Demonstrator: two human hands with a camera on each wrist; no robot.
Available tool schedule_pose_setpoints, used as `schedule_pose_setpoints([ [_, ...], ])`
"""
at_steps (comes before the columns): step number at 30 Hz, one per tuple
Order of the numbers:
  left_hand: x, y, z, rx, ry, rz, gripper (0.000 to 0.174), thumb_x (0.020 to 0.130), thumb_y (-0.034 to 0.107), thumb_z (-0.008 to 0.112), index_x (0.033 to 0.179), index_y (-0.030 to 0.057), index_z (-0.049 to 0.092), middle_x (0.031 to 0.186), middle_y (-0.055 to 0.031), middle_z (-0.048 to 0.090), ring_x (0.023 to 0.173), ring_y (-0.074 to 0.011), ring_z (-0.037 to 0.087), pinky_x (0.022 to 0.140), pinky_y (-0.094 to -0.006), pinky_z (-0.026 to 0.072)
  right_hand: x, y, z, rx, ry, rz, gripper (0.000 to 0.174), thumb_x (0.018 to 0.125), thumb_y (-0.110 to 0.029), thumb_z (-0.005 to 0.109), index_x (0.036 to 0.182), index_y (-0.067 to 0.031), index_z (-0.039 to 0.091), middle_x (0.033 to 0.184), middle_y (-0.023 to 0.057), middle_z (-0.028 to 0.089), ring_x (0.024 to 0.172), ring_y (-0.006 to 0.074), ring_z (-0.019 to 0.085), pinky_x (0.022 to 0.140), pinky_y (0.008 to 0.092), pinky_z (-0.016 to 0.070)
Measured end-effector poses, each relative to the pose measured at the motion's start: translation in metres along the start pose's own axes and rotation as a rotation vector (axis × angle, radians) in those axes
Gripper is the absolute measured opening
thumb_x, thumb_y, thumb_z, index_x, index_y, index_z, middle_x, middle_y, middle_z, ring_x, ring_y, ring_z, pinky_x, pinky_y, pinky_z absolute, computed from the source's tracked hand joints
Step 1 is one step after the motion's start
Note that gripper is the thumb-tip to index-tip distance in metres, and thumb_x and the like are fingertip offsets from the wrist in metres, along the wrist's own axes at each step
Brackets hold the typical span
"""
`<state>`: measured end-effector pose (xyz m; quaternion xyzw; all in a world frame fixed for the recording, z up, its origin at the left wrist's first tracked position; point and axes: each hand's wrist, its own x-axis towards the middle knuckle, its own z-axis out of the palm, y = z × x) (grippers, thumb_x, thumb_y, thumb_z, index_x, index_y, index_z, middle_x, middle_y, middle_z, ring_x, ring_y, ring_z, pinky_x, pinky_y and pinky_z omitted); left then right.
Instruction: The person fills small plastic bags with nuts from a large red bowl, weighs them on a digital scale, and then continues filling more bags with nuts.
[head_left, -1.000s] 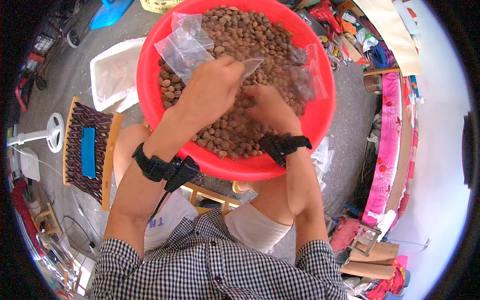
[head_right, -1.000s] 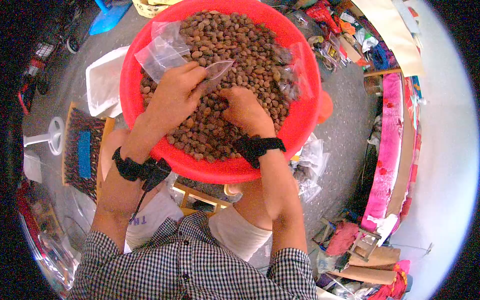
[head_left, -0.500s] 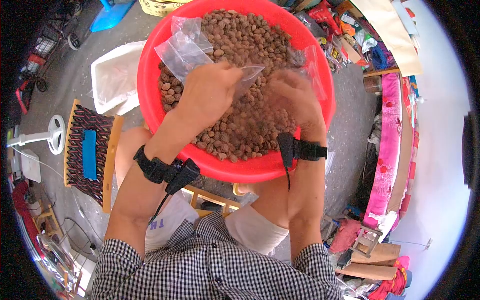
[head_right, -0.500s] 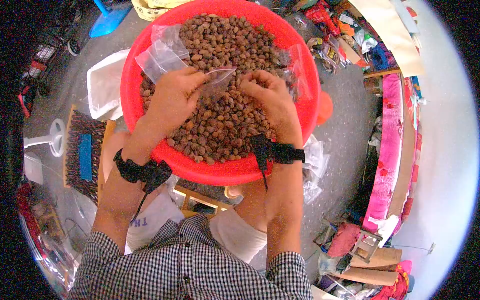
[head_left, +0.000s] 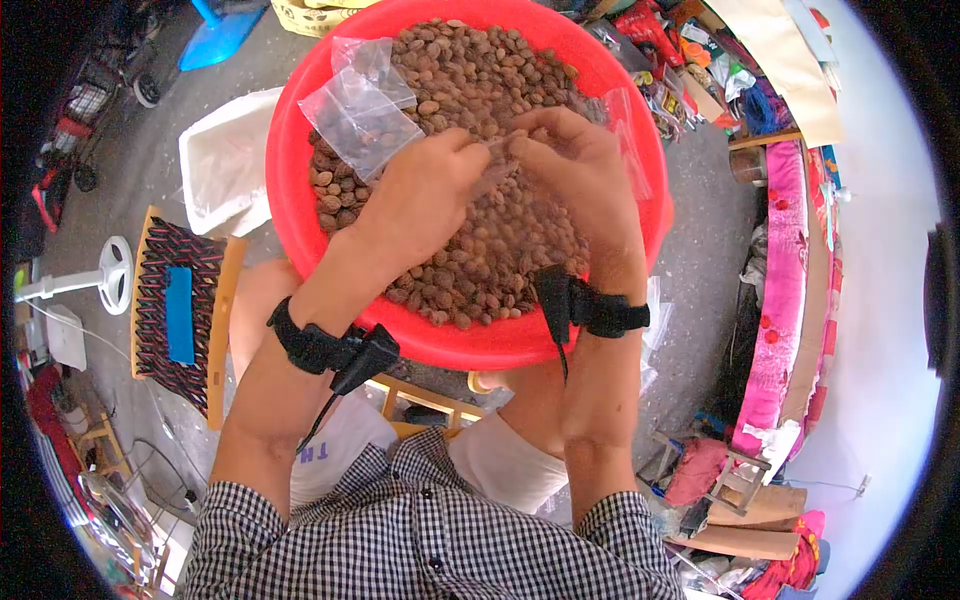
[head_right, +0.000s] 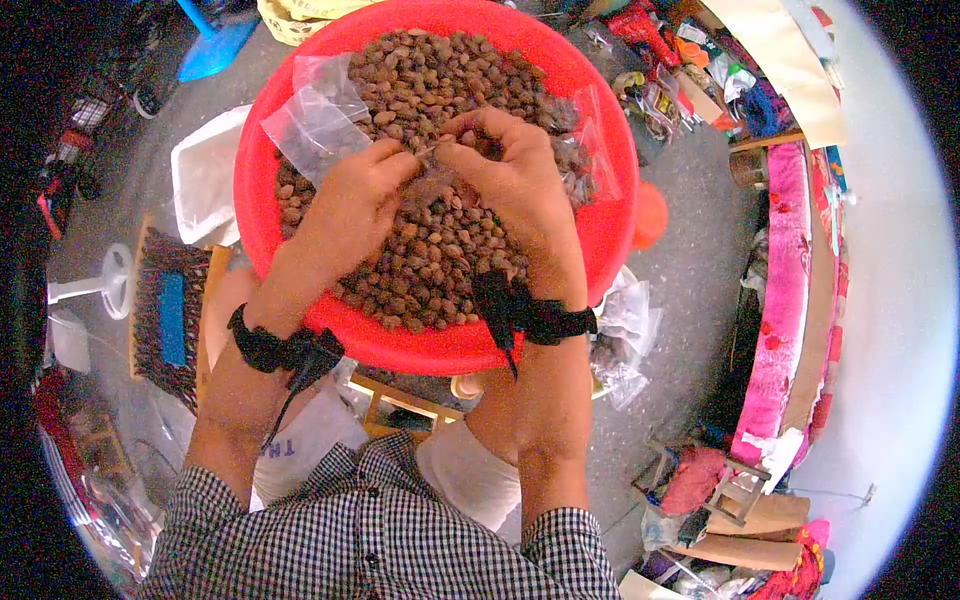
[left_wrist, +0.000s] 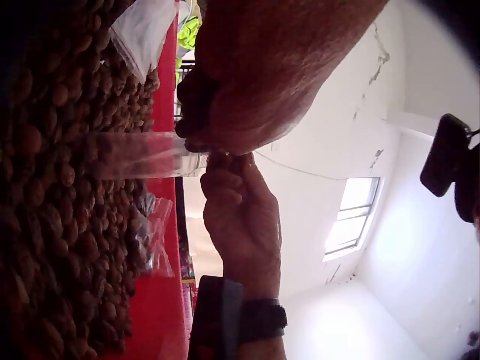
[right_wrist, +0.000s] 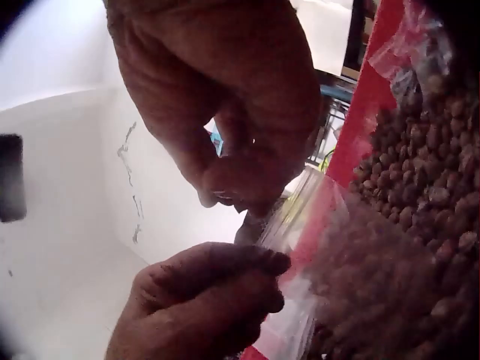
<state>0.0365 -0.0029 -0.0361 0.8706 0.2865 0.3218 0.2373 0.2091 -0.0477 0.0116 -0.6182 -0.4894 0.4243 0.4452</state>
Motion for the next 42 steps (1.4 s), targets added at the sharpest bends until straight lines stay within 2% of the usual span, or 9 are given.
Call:
schedule_pose_setpoints([
  [3, 0.003, 0.005, -0.004, -0.019, 0.003, 0.011, 0.007, 0.078, 0.004, 0.057, 0.082, -0.0016, 0.057, 0.082, -0.0201, 0.056, 0.078, -0.0422, 0.058, 0.069, -0.0491, 0.0473, 0.002, 0.006, 0.0, -0.126, 0.0, -0.06, 0.016, 0.081, -0.01, 0.067, 0.093, 0.0014, 0.065, 0.071, -0.0007, 0.061, 0.061, 0.0062, 0.055, 0.054, 0.0227, 0.0443],
  [7, 0.002, 0.002, -0.001, -0.019, 0.016, 0.04, 0.007, 0.076, 0.0, 0.056, 0.082, -0.0021, 0.056, 0.081, -0.0206, 0.056, 0.078, -0.0424, 0.058, 0.068, -0.049, 0.0472, 0.0, 0.003, 0.002, -0.251, 0.015, -0.127, 0.02, 0.08, -0.01, 0.067, 0.095, 0.0034, 0.066, 0.074, 0.0014, 0.064, 0.065, 0.0072, 0.057, 0.058, 0.0235, 0.0469],
  [10, 0.001, 0.001, 0.0, -0.007, 0.014, 0.042, 0.008, 0.074, -0.002, 0.055, 0.081, -0.0023, 0.055, 0.081, -0.0209, 0.056, 0.078, -0.0427, 0.058, 0.068, -0.049, 0.0473, -0.003, -0.003, 0.0, -0.273, 0.033, 0.0, 0.02, 0.079, -0.01, 0.067, 0.096, 0.0027, 0.066, 0.076, 0.0027, 0.065, 0.068, 0.0079, 0.058, 0.061, 0.0238, 0.0477],
  [13, 0.001, 0.002, -0.001, -0.011, 0.013, 0.044, 0.009, 0.072, -0.003, 0.054, 0.081, -0.0023, 0.055, 0.081, -0.0211, 0.056, 0.078, -0.0429, 0.058, 0.069, -0.049, 0.0474, -0.003, 0.0, 0.0, -0.216, 0.062, -0.075, 0.021, 0.079, -0.011, 0.067, 0.095, 0.0021, 0.066, 0.077, 0.004, 0.065, 0.07, 0.0096, 0.059, 0.064, 0.0247, 0.0485],
  [19, 0.001, 0.005, -0.001, -0.038, 0.003, 0.044, 0.008, 0.074, -0.002, 0.054, 0.081, -0.0027, 0.055, 0.081, -0.0212, 0.056, 0.078, -0.0429, 0.058, 0.069, -0.0491, 0.0474, 0.0, 0.002, 0.002, -0.37, 0.094, -0.156, 0.02, 0.08, -0.013, 0.066, 0.091, 0.0031, 0.065, 0.076, 0.0097, 0.066, 0.068, 0.0139, 0.061, 0.064, 0.0279, 0.0495],
  [22, 0.001, 0.005, 0.001, -0.047, 0.028, 0.056, 0.007, 0.074, -0.001, 0.055, 0.081, -0.0029, 0.055, 0.081, -0.0212, 0.056, 0.078, -0.0429, 0.058, 0.069, -0.0491, 0.0474, -0.002, 0.0, 0.007, -0.247, 0.091, -0.068, 0.018, 0.081, -0.012, 0.063, 0.09, 0.0038, 0.065, 0.075, 0.0122, 0.065, 0.065, 0.0158, 0.061, 0.061, 0.03, 0.0498],
  [37, 0.0, 0.004, 0.0, -0.007, 0.006, 0.062, 0.007, 0.075, -0.001, 0.055, 0.081, -0.0034, 0.056, 0.082, -0.0213, 0.056, 0.078, -0.0426, 0.058, 0.069, -0.0489, 0.0478, 0.0, 0.009, 0.004, -0.173, 0.02, -0.19, 0.022, 0.084, -0.006, 0.055, 0.1, 0.0057, 0.064, 0.081, 0.011, 0.066, 0.071, 0.0158, 0.064, 0.064, 0.029, 0.0535],
  [40, -0.001, 0.002, 0.002, 0.0, 0.006, 0.068, 0.007, 0.076, 0.0, 0.055, 0.082, -0.0033, 0.056, 0.081, -0.0214, 0.056, 0.079, -0.0425, 0.058, 0.069, -0.0489, 0.0477, -0.005, -0.005, 0.0, -0.229, -0.094, -0.055, 0.028, 0.089, -0.005, 0.052, 0.114, 0.0057, 0.06, 0.104, 0.0084, 0.064, 0.09, 0.0155, 0.065, 0.071, 0.0279, 0.0565],
  [42, -0.001, 0.002, 0.002, -0.011, 0.006, 0.066, 0.007, 0.077, 0.001, 0.056, 0.083, -0.0031, 0.056, 0.081, -0.0215, 0.056, 0.079, -0.0424, 0.058, 0.069, -0.0488, 0.0476, -0.004, 0.0, 0.003, -0.197, -0.044, -0.131, 0.024, 0.086, -0.006, 0.055, 0.105, 0.0062, 0.063, 0.09, 0.0102, 0.066, 0.078, 0.0157, 0.064, 0.067, 0.0289, 0.0542],
])
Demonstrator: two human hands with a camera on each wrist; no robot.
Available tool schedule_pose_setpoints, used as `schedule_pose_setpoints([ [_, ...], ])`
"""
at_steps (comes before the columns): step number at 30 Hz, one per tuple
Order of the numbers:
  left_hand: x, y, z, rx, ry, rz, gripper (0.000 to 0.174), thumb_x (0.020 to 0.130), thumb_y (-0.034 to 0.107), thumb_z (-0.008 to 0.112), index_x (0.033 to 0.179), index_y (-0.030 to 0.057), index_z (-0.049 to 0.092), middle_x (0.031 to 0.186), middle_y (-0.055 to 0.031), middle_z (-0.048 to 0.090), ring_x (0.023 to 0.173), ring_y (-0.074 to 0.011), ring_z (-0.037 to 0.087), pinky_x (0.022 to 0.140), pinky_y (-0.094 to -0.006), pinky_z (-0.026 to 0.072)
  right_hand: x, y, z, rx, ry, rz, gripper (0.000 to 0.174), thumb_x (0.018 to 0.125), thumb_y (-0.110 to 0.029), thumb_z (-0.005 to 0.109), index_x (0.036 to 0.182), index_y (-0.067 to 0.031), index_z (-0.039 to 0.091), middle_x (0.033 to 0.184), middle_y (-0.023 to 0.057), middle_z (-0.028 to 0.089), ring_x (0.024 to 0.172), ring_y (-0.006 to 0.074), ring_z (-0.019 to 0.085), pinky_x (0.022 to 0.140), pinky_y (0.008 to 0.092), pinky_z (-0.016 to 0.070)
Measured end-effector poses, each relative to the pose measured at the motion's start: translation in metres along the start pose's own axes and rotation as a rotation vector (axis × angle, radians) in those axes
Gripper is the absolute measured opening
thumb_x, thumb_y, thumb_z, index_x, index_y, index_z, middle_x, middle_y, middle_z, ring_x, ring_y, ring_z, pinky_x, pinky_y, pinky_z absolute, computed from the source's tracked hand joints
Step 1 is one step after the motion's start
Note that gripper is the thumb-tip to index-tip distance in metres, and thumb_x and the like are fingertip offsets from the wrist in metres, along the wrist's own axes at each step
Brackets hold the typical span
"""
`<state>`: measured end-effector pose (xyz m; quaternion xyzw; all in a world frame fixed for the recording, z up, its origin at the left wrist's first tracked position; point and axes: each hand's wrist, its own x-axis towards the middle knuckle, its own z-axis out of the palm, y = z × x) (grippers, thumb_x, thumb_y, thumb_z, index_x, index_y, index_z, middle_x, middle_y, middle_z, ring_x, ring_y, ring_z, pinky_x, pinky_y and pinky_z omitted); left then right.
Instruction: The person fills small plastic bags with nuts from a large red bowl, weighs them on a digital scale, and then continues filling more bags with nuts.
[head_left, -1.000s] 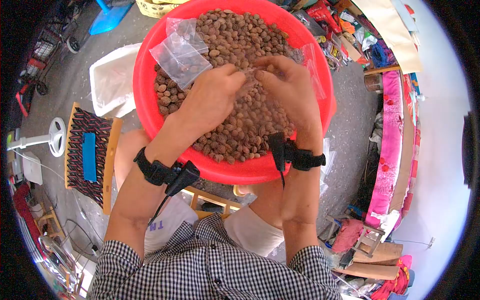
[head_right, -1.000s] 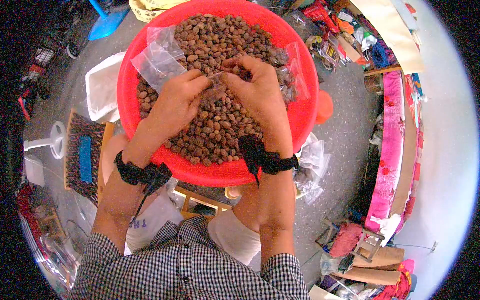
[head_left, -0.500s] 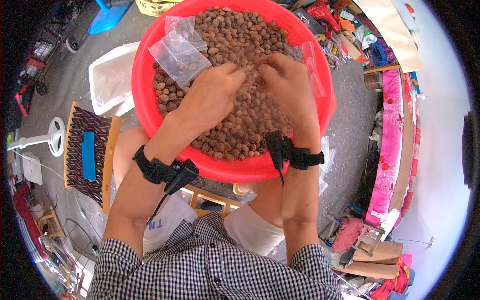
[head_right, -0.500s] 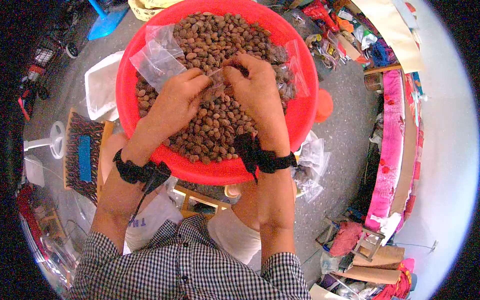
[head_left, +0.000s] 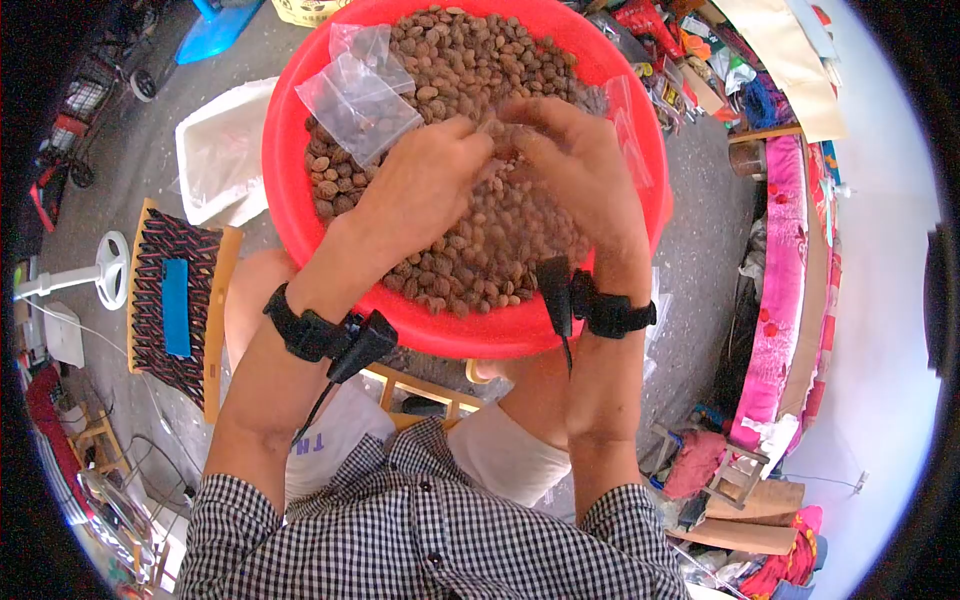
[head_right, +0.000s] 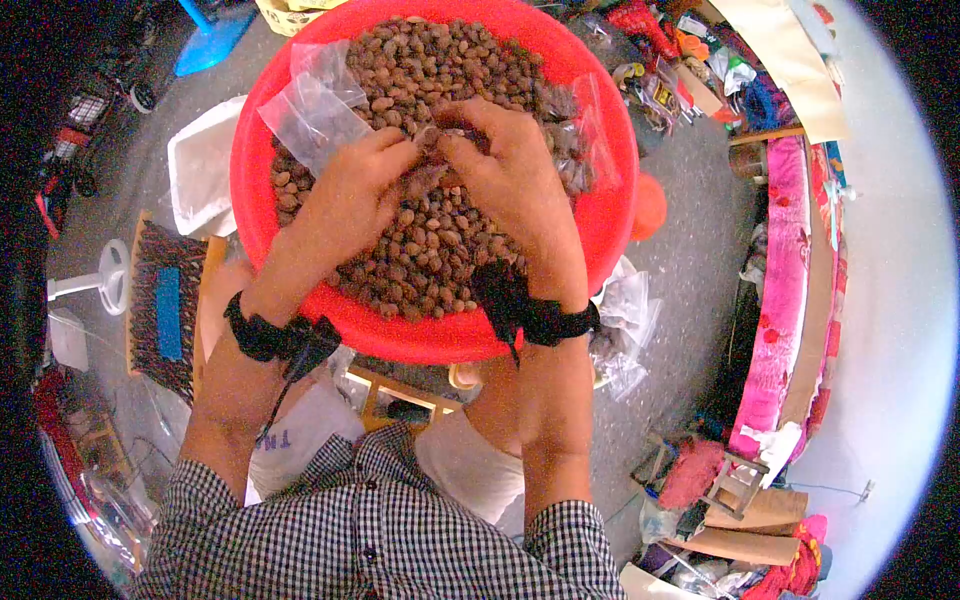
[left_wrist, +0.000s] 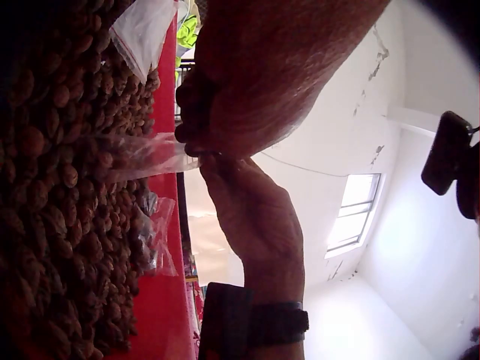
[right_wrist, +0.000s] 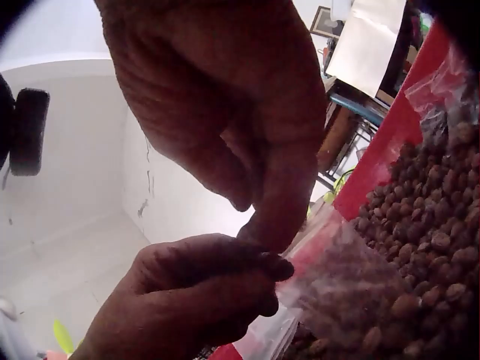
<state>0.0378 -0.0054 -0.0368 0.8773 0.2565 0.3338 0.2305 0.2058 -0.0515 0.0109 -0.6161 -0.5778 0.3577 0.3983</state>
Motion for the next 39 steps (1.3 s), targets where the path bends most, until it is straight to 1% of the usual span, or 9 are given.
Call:
schedule_pose_setpoints([
  [4, 0.001, 0.001, -0.003, -0.03, -0.085, -0.081, 0.027, 0.073, -0.005, 0.054, 0.1, -0.0023, 0.057, 0.096, -0.0217, 0.057, 0.09, -0.044, 0.057, 0.076, -0.0471, 0.0481, 0.001, 0.004, 0.0, 0.064, 0.057, -0.04, 0.022, 0.085, -0.008, 0.056, 0.1, 0.0064, 0.064, 0.082, 0.0103, 0.067, 0.071, 0.0154, 0.064, 0.063, 0.0286, 0.0522],
  [7, 0.001, 0.001, -0.006, -0.038, -0.084, -0.102, 0.025, 0.074, -0.005, 0.054, 0.098, -0.0023, 0.058, 0.096, -0.0218, 0.058, 0.092, -0.044, 0.057, 0.077, -0.047, 0.0478, 0.002, 0.008, -0.014, -0.055, 0.059, 0.047, 0.025, 0.089, -0.009, 0.055, 0.108, 0.0041, 0.063, 0.094, 0.005, 0.067, 0.082, 0.012, 0.063, 0.066, 0.0258, 0.0546],
  [10, 0.002, -0.006, -0.007, -0.028, -0.034, -0.088, 0.025, 0.074, -0.004, 0.055, 0.098, -0.0019, 0.059, 0.096, -0.022, 0.058, 0.093, -0.0439, 0.056, 0.078, -0.0471, 0.0475, -0.001, 0.013, -0.016, 0.008, 0.131, 0.105, 0.022, 0.086, -0.013, 0.056, 0.094, 0.0047, 0.065, 0.076, 0.0108, 0.066, 0.068, 0.0146, 0.062, 0.061, 0.0284, 0.0502],
  [13, 0.001, -0.007, -0.01, 0.026, 0.004, -0.077, 0.025, 0.075, -0.003, 0.056, 0.099, -0.002, 0.06, 0.097, -0.0222, 0.059, 0.093, -0.0433, 0.057, 0.078, -0.0469, 0.0475, -0.005, 0.022, -0.019, -0.221, -0.055, 0.095, 0.023, 0.083, -0.016, 0.06, 0.092, 0.0046, 0.066, 0.078, 0.0142, 0.068, 0.069, 0.022, 0.065, 0.064, 0.0338, 0.0518],
  [19, -0.001, -0.015, -0.009, 0.064, -0.021, -0.106, 0.021, 0.076, 0.0, 0.056, 0.097, -0.003, 0.061, 0.096, -0.0219, 0.061, 0.089, -0.0421, 0.059, 0.077, -0.0468, 0.0484, -0.014, 0.046, 0.005, -0.414, -0.428, 0.133, 0.042, 0.072, -0.02, 0.072, 0.108, 0.0006, 0.064, 0.102, 0.0196, 0.067, 0.098, 0.0361, 0.063, 0.085, 0.0413, 0.0493],
  [20, -0.001, -0.015, -0.009, 0.06, -0.006, -0.118, 0.021, 0.077, 0.0, 0.056, 0.096, -0.0029, 0.061, 0.095, -0.0219, 0.061, 0.088, -0.0422, 0.059, 0.077, -0.0468, 0.0485, -0.012, 0.048, 0.006, -0.456, -0.478, 0.143, 0.049, 0.068, -0.019, 0.074, 0.112, -0.0014, 0.062, 0.11, 0.0204, 0.064, 0.106, 0.0343, 0.06, 0.091, 0.0405, 0.047],
  [26, -0.001, -0.013, -0.011, 0.085, 0.006, -0.127, 0.017, 0.076, 0.001, 0.056, 0.092, -0.0017, 0.06, 0.091, -0.0213, 0.06, 0.085, -0.0422, 0.059, 0.073, -0.0469, 0.0481, -0.013, 0.066, 0.018, -0.447, -0.51, 0.06, 0.057, 0.063, -0.019, 0.076, 0.116, -0.005, 0.061, 0.11, 0.0183, 0.063, 0.108, 0.0352, 0.058, 0.094, 0.0407, 0.0464],
  [29, -0.001, -0.014, -0.009, 0.081, 0.017, -0.12, 0.016, 0.075, 0.001, 0.056, 0.09, -0.0015, 0.059, 0.088, -0.021, 0.059, 0.083, -0.0422, 0.058, 0.072, -0.0477, 0.0477, -0.011, 0.05, 0.02, -0.598, -0.592, 0.164, 0.061, 0.06, -0.019, 0.077, 0.118, -0.0071, 0.061, 0.112, 0.0178, 0.06, 0.11, 0.0356, 0.056, 0.094, 0.0407, 0.0461],
  [39, -0.002, -0.013, -0.007, 0.071, 0.024, -0.1, 0.012, 0.076, 0.001, 0.056, 0.087, -0.0017, 0.057, 0.084, -0.0211, 0.057, 0.081, -0.0431, 0.058, 0.068, -0.0491, 0.0464, -0.018, 0.059, 0.024, -0.577, -0.653, -0.079, 0.065, 0.054, -0.015, 0.077, 0.118, -0.0129, 0.063, 0.101, 0.0207, 0.058, 0.1, 0.0368, 0.058, 0.088, 0.0433, 0.0481],
])
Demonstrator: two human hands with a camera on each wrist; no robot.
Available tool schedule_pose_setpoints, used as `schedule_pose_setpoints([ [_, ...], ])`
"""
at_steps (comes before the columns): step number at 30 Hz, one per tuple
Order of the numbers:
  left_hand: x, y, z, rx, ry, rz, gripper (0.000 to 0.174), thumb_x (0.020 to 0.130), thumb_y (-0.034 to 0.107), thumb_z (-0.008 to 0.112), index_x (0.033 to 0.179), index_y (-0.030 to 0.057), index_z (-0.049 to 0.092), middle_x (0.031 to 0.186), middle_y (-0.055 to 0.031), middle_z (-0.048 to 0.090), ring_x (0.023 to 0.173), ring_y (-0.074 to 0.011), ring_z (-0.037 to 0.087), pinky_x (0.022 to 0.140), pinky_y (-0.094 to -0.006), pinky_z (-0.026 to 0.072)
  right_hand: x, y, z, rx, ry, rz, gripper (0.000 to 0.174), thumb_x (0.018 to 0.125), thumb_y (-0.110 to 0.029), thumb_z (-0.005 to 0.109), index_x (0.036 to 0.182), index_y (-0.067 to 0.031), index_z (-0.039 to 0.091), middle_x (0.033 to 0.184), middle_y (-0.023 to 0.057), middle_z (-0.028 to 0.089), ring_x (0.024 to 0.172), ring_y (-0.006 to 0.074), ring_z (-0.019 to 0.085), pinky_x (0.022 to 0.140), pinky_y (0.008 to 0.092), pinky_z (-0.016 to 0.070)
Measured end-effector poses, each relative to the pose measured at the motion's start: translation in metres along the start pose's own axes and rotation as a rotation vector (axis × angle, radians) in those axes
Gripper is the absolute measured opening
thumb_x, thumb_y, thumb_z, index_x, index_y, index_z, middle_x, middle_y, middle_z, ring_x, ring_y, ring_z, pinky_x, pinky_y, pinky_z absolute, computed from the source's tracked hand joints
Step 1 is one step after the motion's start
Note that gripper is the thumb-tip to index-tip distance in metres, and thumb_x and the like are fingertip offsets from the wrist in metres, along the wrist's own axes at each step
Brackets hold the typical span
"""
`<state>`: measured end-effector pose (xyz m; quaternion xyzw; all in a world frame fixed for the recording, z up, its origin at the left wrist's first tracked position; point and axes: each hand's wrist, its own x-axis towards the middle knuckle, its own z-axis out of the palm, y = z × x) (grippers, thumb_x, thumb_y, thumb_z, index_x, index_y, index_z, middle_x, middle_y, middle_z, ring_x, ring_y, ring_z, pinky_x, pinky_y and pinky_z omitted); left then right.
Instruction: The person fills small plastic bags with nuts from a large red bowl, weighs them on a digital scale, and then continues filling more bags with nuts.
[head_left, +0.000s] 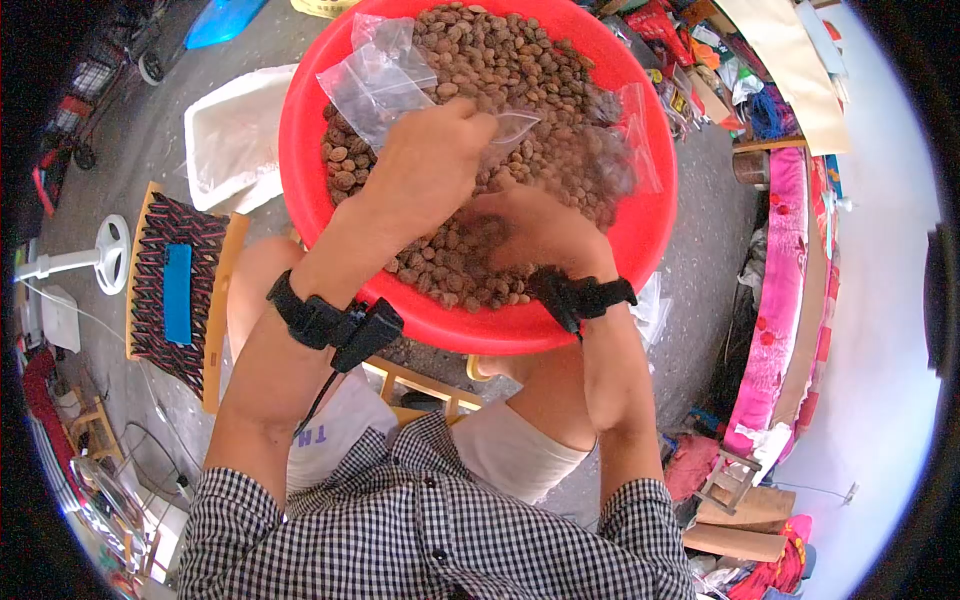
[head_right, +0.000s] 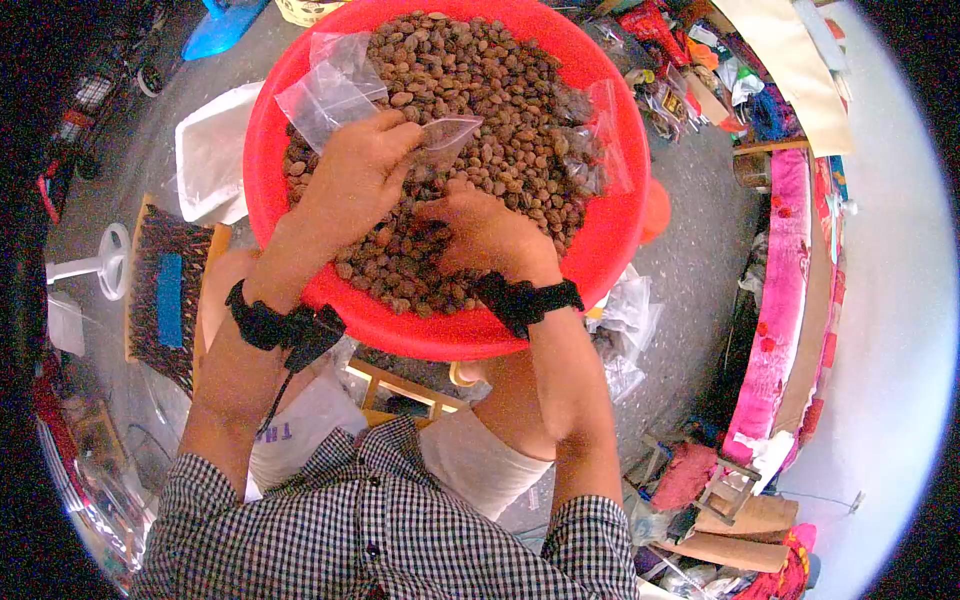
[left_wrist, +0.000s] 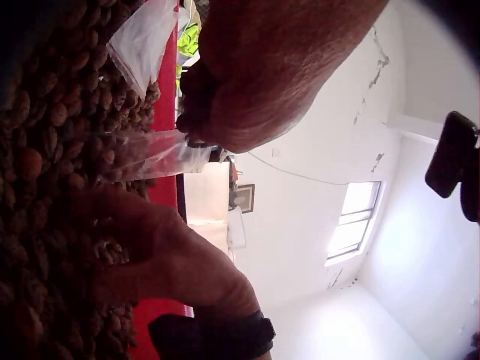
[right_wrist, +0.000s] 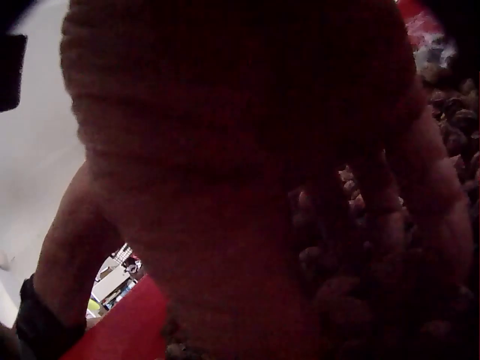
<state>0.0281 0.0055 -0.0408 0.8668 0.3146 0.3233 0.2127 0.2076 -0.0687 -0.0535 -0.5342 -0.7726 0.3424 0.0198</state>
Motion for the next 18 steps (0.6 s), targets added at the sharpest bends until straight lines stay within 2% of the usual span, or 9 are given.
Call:
schedule_pose_setpoints([
  [2, 0.0, 0.002, -0.001, -0.001, -0.015, -0.011, 0.011, 0.076, 0.001, 0.056, 0.086, -0.0017, 0.057, 0.085, -0.0212, 0.057, 0.081, -0.0432, 0.058, 0.068, -0.0494, 0.0464, 0.004, -0.009, -0.002, 0.007, -0.045, 0.024, 0.06, 0.055, -0.013, 0.075, 0.114, -0.0122, 0.064, 0.095, 0.0199, 0.059, 0.098, 0.0373, 0.058, 0.087, 0.0435, 0.0489],
  [5, 0.0, 0.001, 0.0, 0.007, -0.032, -0.011, 0.011, 0.076, 0.001, 0.056, 0.087, -0.0017, 0.057, 0.085, -0.0213, 0.058, 0.081, -0.0432, 0.058, 0.069, -0.0493, 0.0466, 0.004, -0.006, 0.012, -0.063, 0.058, -0.016, 0.047, 0.057, -0.01, 0.071, 0.105, -0.0093, 0.066, 0.091, 0.0206, 0.061, 0.096, 0.0383, 0.059, 0.085, 0.0435, 0.0497],
  [8, 0.001, 0.001, 0.001, -0.004, -0.016, -0.003, 0.012, 0.077, 0.001, 0.056, 0.088, -0.0015, 0.058, 0.086, -0.0213, 0.058, 0.082, -0.0431, 0.058, 0.07, -0.049, 0.0469, 0.004, -0.011, 0.008, -0.107, 0.056, -0.002, 0.034, 0.06, -0.009, 0.066, 0.094, -0.0065, 0.067, 0.089, 0.0219, 0.062, 0.093, 0.0385, 0.06, 0.084, 0.0438, 0.0501],
  [11, 0.001, 0.002, -0.002, -0.001, -0.035, -0.008, 0.012, 0.077, 0.002, 0.056, 0.089, -0.0013, 0.059, 0.087, -0.0211, 0.058, 0.083, -0.0429, 0.058, 0.071, -0.0485, 0.0475, 0.015, 0.01, 0.018, -0.097, 0.048, 0.006, 0.031, 0.062, -0.01, 0.067, 0.093, -0.0054, 0.07, 0.083, 0.0184, 0.066, 0.082, 0.0351, 0.063, 0.077, 0.0419, 0.0504],
  [14, 0.001, 0.002, -0.003, 0.002, -0.049, -0.013, 0.014, 0.078, 0.002, 0.057, 0.091, -0.0013, 0.06, 0.088, -0.021, 0.059, 0.084, -0.0426, 0.059, 0.072, -0.0481, 0.0481, 0.009, -0.001, -0.002, 0.063, 0.025, 0.036, 0.029, 0.065, -0.006, 0.062, 0.094, -0.0061, 0.069, 0.083, 0.0188, 0.066, 0.08, 0.0325, 0.065, 0.073, 0.0407, 0.0524],
  [18, 0.0, 0.0, -0.004, 0.008, -0.045, -0.007, 0.017, 0.079, 0.003, 0.057, 0.094, -0.0015, 0.061, 0.09, -0.0211, 0.06, 0.084, -0.0421, 0.059, 0.073, -0.0476, 0.0485, 0.012, 0.013, -0.002, 0.315, -0.027, 0.176, 0.025, 0.07, -0.007, 0.063, 0.094, -0.0025, 0.068, 0.076, 0.0115, 0.066, 0.067, 0.0213, 0.064, 0.062, 0.0347, 0.0517],
])
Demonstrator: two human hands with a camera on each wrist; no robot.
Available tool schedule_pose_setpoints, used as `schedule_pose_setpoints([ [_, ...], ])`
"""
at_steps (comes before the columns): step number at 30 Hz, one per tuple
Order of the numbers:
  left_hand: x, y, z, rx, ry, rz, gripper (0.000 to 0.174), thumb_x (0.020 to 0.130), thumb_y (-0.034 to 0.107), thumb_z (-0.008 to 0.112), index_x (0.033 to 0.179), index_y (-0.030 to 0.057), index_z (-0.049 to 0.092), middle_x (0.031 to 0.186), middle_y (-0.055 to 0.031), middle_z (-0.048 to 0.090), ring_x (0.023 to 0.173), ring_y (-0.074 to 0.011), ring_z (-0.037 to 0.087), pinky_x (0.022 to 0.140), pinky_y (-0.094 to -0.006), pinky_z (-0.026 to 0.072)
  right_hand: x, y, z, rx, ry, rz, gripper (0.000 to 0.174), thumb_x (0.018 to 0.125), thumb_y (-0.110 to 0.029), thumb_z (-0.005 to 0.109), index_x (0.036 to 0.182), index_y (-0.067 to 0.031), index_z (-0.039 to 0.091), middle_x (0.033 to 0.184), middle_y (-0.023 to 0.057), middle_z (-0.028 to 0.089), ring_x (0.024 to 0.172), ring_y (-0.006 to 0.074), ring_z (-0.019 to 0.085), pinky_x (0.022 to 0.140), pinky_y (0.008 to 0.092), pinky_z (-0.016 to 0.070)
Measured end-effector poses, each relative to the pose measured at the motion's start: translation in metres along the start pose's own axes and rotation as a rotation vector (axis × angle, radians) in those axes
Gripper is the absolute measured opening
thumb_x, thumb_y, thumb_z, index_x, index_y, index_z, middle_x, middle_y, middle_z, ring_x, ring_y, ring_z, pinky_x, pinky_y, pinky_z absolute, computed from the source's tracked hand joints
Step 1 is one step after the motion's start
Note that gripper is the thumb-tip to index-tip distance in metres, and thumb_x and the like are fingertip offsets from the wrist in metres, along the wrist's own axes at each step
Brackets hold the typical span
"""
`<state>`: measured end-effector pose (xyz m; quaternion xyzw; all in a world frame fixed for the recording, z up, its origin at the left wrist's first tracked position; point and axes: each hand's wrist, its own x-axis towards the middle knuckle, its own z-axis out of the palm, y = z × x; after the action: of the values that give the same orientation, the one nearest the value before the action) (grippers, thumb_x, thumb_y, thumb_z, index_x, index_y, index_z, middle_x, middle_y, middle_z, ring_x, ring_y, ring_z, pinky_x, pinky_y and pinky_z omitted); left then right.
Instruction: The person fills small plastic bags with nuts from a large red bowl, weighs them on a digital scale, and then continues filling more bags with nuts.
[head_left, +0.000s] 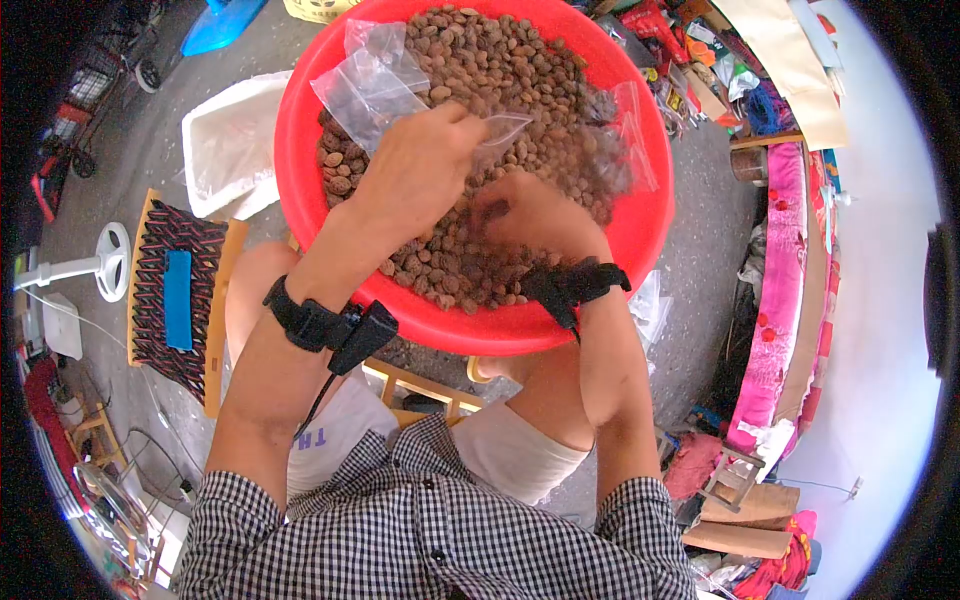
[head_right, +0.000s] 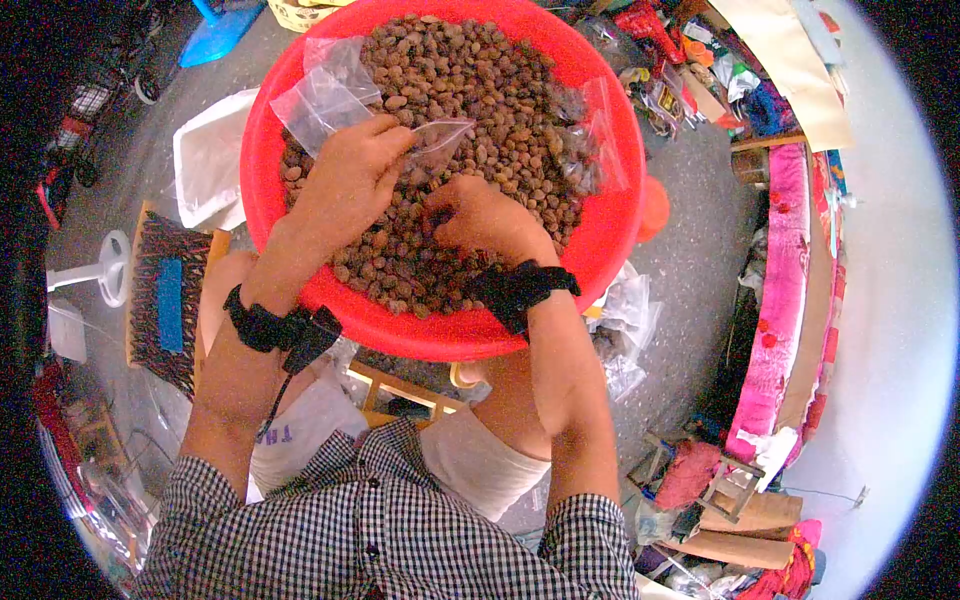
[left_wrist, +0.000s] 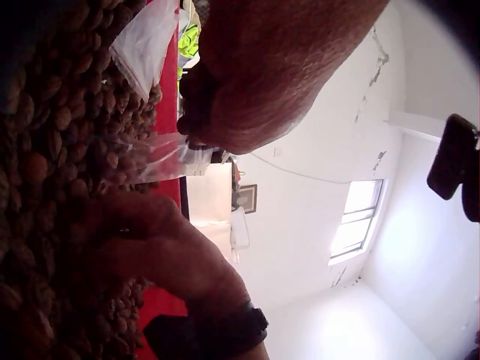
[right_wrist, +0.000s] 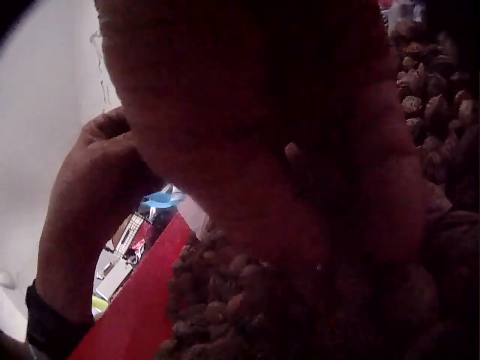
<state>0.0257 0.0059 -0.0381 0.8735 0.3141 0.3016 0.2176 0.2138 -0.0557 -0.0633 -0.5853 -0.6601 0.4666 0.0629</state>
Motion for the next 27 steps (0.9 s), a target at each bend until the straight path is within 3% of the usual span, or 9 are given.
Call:
schedule_pose_setpoints([
  [5, 0.0, -0.002, 0.001, -0.004, 0.0, -0.022, 0.017, 0.078, 0.002, 0.056, 0.094, -0.0017, 0.061, 0.091, -0.0213, 0.06, 0.084, -0.042, 0.06, 0.072, -0.0477, 0.0485, -0.017, -0.018, -0.017, 0.318, 0.108, 0.081, 0.021, 0.075, -0.011, 0.064, 0.092, 0.0018, 0.067, 0.074, 0.0059, 0.065, 0.065, 0.0138, 0.061, 0.06, 0.029, 0.0495],
  [8, -0.001, -0.002, 0.0, 0.007, 0.007, -0.007, 0.017, 0.078, 0.001, 0.056, 0.094, -0.0017, 0.061, 0.09, -0.0212, 0.06, 0.083, -0.0421, 0.059, 0.072, -0.0482, 0.0483, -0.027, -0.027, -0.03, 0.397, 0.271, -0.021, 0.018, 0.079, -0.011, 0.063, 0.091, 0.0008, 0.067, 0.074, 0.003, 0.064, 0.068, 0.0113, 0.06, 0.062, 0.0259, 0.0482],
  [10, -0.001, -0.002, 0.0, 0.008, 0.001, 0.0, 0.017, 0.077, 0.001, 0.055, 0.094, -0.0017, 0.06, 0.089, -0.0211, 0.06, 0.083, -0.0423, 0.059, 0.072, -0.0487, 0.048, -0.036, -0.039, -0.034, 0.647, 0.328, 0.023, 0.021, 0.084, -0.014, 0.062, 0.099, 0.0011, 0.066, 0.076, 0.0015, 0.062, 0.069, 0.0106, 0.058, 0.062, 0.0234, 0.0464],
  [13, 0.0, 0.001, 0.0, 0.018, -0.029, -0.009, 0.018, 0.077, 0.001, 0.055, 0.094, -0.0014, 0.059, 0.088, -0.0207, 0.058, 0.083, -0.0424, 0.059, 0.072, -0.0491, 0.0477, -0.039, -0.043, -0.039, 0.96, 0.388, -0.109, 0.028, 0.09, -0.016, 0.06, 0.111, 0.0029, 0.06, 0.082, 0.0018, 0.062, 0.067, 0.01, 0.055, 0.06, 0.0204, 0.0448],
  [16, -0.001, 0.004, 0.0, 0.027, -0.043, -0.018, 0.019, 0.076, 0.001, 0.055, 0.094, -0.001, 0.059, 0.088, -0.0202, 0.057, 0.084, -0.0424, 0.058, 0.073, -0.0493, 0.0474, -0.03, -0.036, -0.042, 0.982, 0.452, -0.071, 0.036, 0.092, -0.021, 0.058, 0.123, -0.0021, 0.055, 0.101, 0.0092, 0.063, 0.084, 0.0134, 0.06, 0.069, 0.0245, 0.0492],
  [19, -0.001, 0.003, 0.002, 0.004, -0.034, -0.01, 0.02, 0.075, 0.001, 0.056, 0.095, -0.0006, 0.059, 0.088, -0.02, 0.056, 0.084, -0.0423, 0.058, 0.072, -0.0495, 0.0471, -0.023, -0.033, -0.04, 1.021, 0.449, -0.227, 0.033, 0.092, -0.017, 0.057, 0.12, 0.0018, 0.056, 0.108, 0.0118, 0.063, 0.096, 0.0193, 0.061, 0.079, 0.0282, 0.0511],
  [22, -0.001, 0.002, 0.003, -0.012, -0.004, 0.012, 0.018, 0.074, 0.0, 0.055, 0.092, -0.0012, 0.059, 0.087, -0.0203, 0.057, 0.082, -0.0423, 0.058, 0.071, -0.0496, 0.0476, -0.027, -0.038, -0.042, 1.302, 0.371, -0.196, 0.031, 0.091, -0.011, 0.056, 0.116, 0.0069, 0.056, 0.114, 0.0127, 0.062, 0.107, 0.024, 0.06, 0.088, 0.0319, 0.0512],
  [24, 0.001, 0.004, 0.002, 0.004, 0.012, 0.025, 0.013, 0.072, -0.001, 0.055, 0.085, -0.0028, 0.058, 0.084, -0.0204, 0.058, 0.08, -0.0419, 0.059, 0.069, -0.0492, 0.0488, -0.027, -0.032, -0.041, 1.069, 0.417, -0.245, 0.031, 0.09, -0.008, 0.055, 0.116, 0.0094, 0.056, 0.117, 0.0126, 0.06, 0.109, 0.024, 0.058, 0.09, 0.0337, 0.0513],
  [27, 0.001, 0.006, 0.002, 0.01, 0.013, 0.034, 0.011, 0.073, -0.001, 0.054, 0.084, -0.0026, 0.058, 0.084, -0.0206, 0.058, 0.08, -0.0419, 0.06, 0.069, -0.0493, 0.0487, -0.028, -0.035, -0.041, 1.034, 0.435, -0.185, 0.032, 0.089, -0.005, 0.053, 0.117, 0.011, 0.055, 0.119, 0.0139, 0.058, 0.11, 0.0241, 0.057, 0.091, 0.0348, 0.0516],
])
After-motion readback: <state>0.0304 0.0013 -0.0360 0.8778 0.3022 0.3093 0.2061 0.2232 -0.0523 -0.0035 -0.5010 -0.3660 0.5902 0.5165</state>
